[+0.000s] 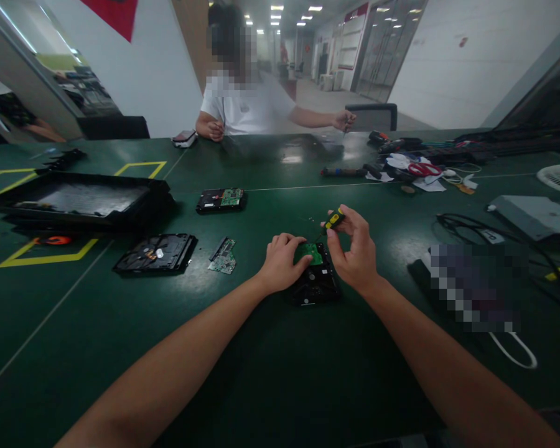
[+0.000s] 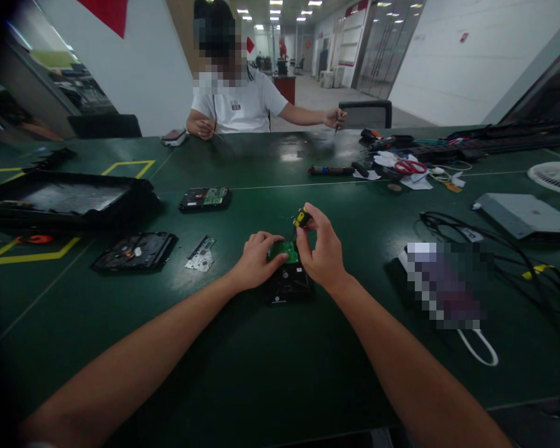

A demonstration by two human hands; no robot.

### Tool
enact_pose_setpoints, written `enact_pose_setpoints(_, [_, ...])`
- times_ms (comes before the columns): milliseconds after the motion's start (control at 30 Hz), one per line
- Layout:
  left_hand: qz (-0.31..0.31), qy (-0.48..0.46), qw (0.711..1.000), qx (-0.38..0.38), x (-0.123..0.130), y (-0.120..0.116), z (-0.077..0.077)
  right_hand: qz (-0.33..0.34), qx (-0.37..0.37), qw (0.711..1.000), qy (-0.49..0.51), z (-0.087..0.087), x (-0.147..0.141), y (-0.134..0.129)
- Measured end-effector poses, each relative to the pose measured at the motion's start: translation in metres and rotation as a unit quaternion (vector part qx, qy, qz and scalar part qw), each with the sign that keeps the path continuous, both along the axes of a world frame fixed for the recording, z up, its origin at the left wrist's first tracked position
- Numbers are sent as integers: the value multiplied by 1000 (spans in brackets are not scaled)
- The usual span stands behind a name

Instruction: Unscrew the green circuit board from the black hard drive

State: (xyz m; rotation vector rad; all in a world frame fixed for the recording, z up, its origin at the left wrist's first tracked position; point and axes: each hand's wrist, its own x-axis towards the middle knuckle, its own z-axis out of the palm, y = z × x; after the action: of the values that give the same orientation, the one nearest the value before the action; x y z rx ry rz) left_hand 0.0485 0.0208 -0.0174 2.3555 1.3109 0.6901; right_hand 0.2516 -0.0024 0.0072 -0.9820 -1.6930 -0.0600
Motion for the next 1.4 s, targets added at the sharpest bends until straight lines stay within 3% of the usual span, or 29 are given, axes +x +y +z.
enact_pose_setpoints(1400, [3,5,1000,2,1,0,0,-7,21,1000,-11,-1,0,0])
